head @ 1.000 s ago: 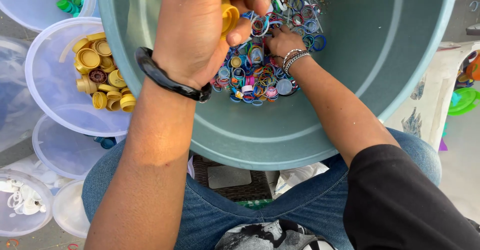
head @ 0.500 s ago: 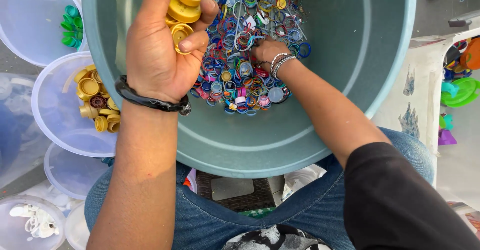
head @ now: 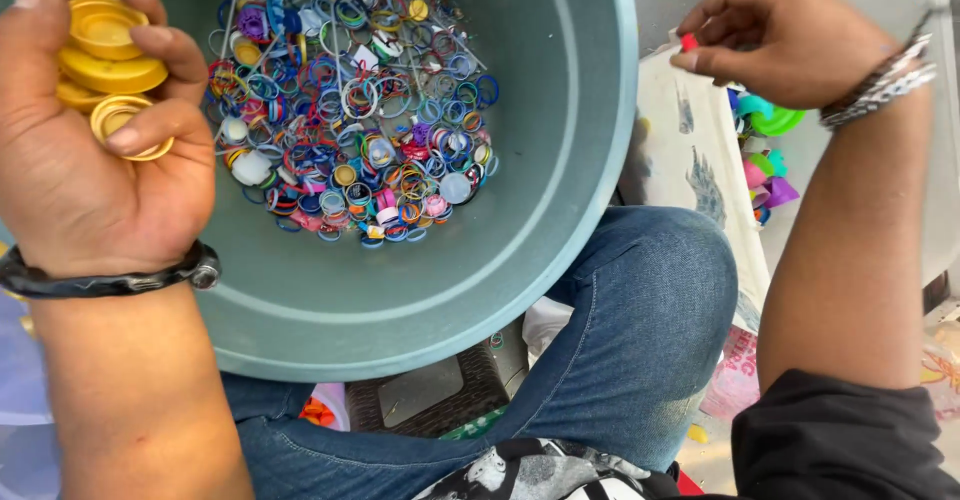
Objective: Sorting various colored plastic bottle caps into different containers.
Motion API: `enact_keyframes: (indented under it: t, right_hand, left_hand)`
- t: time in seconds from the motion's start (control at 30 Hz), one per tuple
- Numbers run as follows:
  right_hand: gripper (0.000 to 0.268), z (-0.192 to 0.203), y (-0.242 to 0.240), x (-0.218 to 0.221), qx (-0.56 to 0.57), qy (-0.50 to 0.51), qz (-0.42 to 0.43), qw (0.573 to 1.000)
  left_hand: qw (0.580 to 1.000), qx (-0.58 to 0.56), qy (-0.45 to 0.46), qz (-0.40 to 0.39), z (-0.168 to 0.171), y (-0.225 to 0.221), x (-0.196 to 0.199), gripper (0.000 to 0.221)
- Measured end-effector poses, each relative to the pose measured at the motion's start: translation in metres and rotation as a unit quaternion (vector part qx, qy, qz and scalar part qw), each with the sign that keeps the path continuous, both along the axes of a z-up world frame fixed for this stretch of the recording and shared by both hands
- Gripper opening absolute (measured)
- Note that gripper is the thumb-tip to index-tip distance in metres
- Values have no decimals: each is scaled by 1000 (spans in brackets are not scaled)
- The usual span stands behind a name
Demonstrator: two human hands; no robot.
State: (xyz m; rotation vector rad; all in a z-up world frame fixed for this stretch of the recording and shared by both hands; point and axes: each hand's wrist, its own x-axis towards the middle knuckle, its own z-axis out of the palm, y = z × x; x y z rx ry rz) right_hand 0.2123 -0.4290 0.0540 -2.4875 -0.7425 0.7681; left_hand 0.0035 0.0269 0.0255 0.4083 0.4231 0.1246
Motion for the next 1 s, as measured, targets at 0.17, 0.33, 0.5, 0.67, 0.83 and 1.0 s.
enact_keyframes:
  t: [0.17, 0.33, 0.5, 0.67, 0.83, 1.0]
  right_hand:
    - [32, -49, -11, -5, -51, -145, -36, 987]
    - [23, -21, 147, -67, 121, -127, 79, 981]
    - [26, -199, 265, -130, -47, -50, 276, 959]
    - [34, -300, 303, -141, -61, -112, 268, 955]
    - [30, -277, 292, -114, -75, 51, 224, 970]
    - [40, -157, 295, -85, 55, 323, 172, 929]
  left_hand:
    - [999, 34, -24, 17, -24, 16, -9, 14]
    - [998, 7, -66, 11, -10, 7, -1, 8]
    - [995, 15, -97, 18, -20, 8, 1, 13]
    - [991, -26, -129, 17, -33, 10, -4, 14]
    - [992, 8, -115, 58, -21, 1, -4, 20]
    - [901, 429, -18, 64, 32, 13, -36, 21]
